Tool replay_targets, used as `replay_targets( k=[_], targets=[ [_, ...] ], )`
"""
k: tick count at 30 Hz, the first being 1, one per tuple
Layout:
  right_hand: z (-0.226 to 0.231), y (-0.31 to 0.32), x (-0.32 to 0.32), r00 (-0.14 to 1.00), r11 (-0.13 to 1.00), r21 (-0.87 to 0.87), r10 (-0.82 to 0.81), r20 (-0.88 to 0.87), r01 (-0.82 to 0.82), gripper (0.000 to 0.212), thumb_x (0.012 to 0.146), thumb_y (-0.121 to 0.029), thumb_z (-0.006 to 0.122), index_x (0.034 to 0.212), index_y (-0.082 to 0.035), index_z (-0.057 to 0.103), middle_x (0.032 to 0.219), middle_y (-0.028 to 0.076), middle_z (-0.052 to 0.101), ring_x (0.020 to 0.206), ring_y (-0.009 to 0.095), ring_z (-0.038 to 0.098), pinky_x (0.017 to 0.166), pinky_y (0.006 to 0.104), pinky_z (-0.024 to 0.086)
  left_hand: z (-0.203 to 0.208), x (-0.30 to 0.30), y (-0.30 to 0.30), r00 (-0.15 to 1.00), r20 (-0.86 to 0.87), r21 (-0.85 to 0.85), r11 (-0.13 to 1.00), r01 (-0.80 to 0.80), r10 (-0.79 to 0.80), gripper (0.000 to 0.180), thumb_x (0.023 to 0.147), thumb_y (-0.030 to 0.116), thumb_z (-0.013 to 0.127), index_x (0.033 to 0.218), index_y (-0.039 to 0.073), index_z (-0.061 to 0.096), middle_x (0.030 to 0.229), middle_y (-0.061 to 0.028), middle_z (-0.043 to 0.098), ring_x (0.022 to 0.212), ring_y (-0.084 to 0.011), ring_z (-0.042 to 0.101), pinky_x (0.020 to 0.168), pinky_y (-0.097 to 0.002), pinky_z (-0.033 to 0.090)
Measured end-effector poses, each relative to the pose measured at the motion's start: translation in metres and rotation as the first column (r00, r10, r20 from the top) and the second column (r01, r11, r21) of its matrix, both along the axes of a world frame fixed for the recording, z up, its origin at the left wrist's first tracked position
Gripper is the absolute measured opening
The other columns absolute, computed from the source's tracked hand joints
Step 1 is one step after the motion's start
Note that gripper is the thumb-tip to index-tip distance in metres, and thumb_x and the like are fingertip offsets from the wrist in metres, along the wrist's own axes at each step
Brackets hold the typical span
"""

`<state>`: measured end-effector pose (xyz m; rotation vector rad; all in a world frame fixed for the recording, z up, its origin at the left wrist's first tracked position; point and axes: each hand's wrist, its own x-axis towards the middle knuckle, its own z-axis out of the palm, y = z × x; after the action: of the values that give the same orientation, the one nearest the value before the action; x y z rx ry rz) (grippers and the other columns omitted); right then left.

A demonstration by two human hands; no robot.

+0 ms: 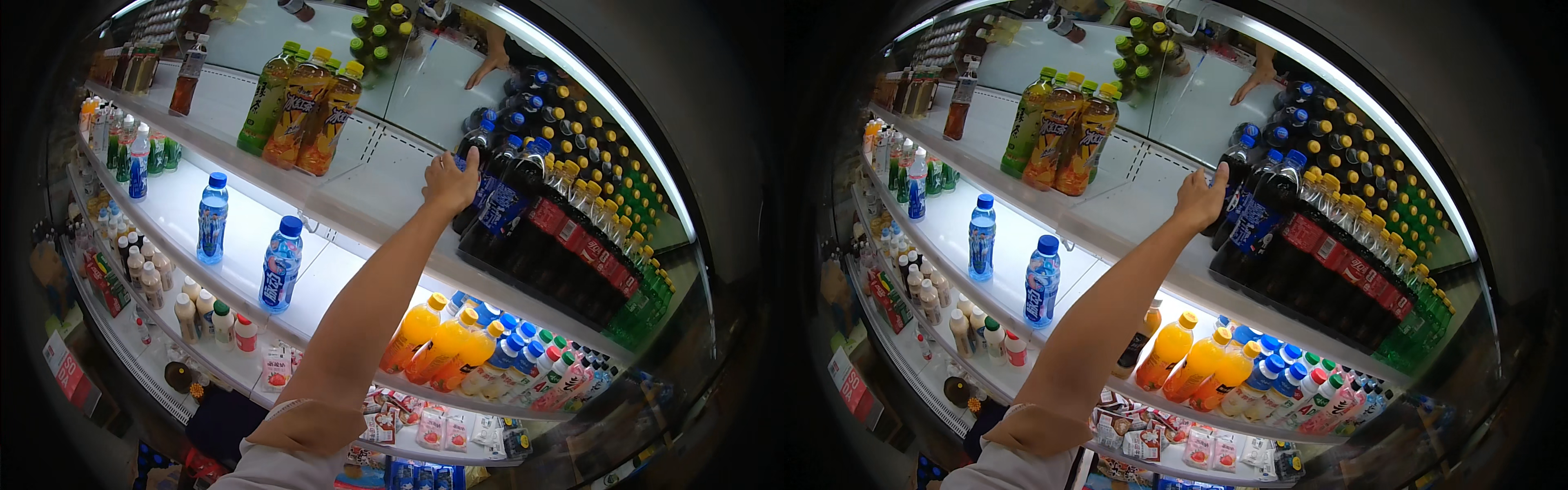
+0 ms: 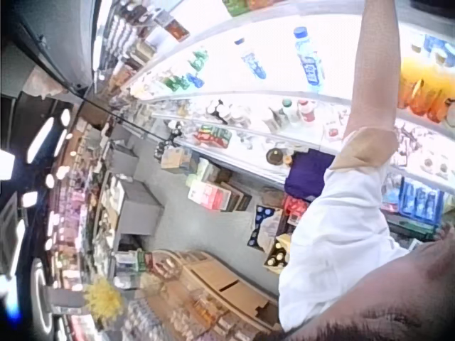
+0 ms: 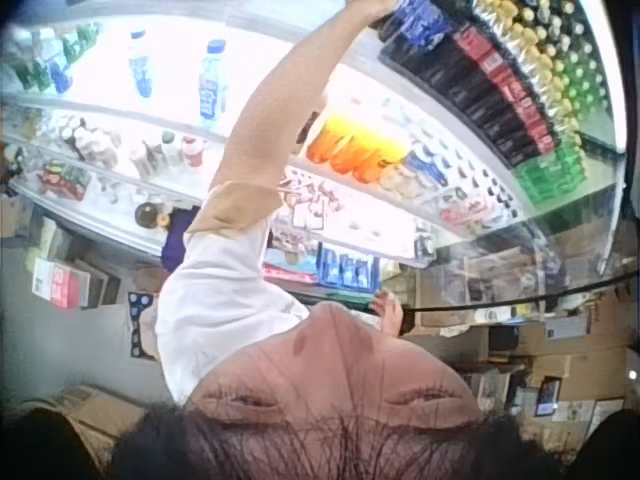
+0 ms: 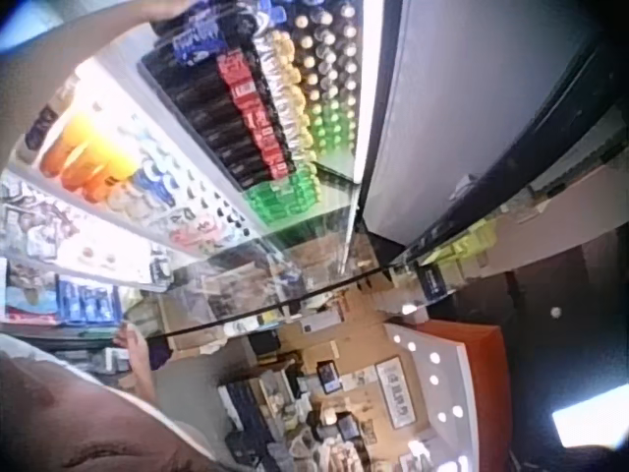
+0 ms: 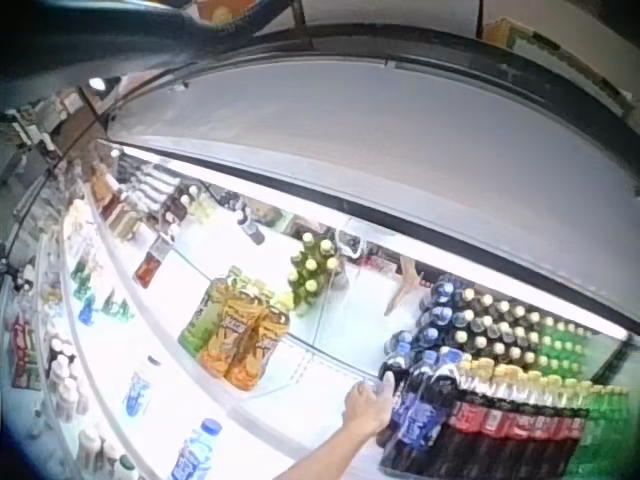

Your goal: The person organizes drink bottles on supermarket shelves by moving soda bottles from the floor and lower bins onto a refrigerated display shelf, aligning them with other bottles.

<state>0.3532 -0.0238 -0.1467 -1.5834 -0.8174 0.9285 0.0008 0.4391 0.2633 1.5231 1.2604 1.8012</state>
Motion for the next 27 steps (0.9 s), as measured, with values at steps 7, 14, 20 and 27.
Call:
replay_targets(
  k=[7,14,20,27],
  targets=[
    [-0.034,-0.003,0.035,0.996,0.997,0.042,-0.059,-0.071,0.062,0.044,0.1,-0.031,0.046,0.128,0.003,0.048,0.116,0.017,0.061,0.096,0.024,0.064,0.077,0.0362,0.058,0.023,0.014,0.117,0.851,0.097,0.073,0.857,0.511,-0.516,0.094,0.089,0.07,0.03,0.148,-0.001,0.018,0.154,-0.0243,0.018,0.142,-0.0365,0.019,0.115,-0.043,0.019],
    [-0.059,-0.008,0.056,0.992,0.999,0.041,-0.01,-0.125,0.015,0.049,0.1,-0.039,0.044,0.128,0.001,0.047,0.112,0.013,0.06,0.091,0.024,0.064,0.076,0.0363,0.056,0.016,0.016,0.139,0.865,0.025,-0.015,0.865,0.502,-0.502,0.102,0.083,0.072,0.038,0.146,0.003,-0.003,0.147,-0.0218,0.022,0.134,-0.0321,0.029,0.107,-0.0411,0.028],
    [-0.023,0.009,0.04,0.993,0.994,-0.018,-0.107,-0.052,0.106,0.037,0.101,-0.029,0.045,0.12,0.001,0.055,0.102,0.01,0.064,0.086,0.018,0.064,0.069,0.031,0.055,0.007,0.012,0.163,0.778,0.06,0.219,0.769,0.601,-0.625,0.071,0.092,0.038,0.057,0.143,0.008,0.019,0.127,-0.0177,0.049,0.108,-0.024,0.057,0.087,-0.036,0.05],
    [-0.03,0.007,0.046,0.982,0.991,-0.033,-0.13,-0.138,0.126,0.035,0.1,-0.028,0.048,0.117,0.001,0.056,0.101,0.008,0.063,0.085,0.018,0.064,0.068,0.0303,0.056,0.016,0.017,0.179,0.894,-0.069,0.322,0.839,0.439,-0.442,0.067,0.092,0.038,0.057,0.144,0.012,0.024,0.125,-0.0196,0.054,0.109,-0.0289,0.057,0.09,-0.0386,0.048]
  ],
)
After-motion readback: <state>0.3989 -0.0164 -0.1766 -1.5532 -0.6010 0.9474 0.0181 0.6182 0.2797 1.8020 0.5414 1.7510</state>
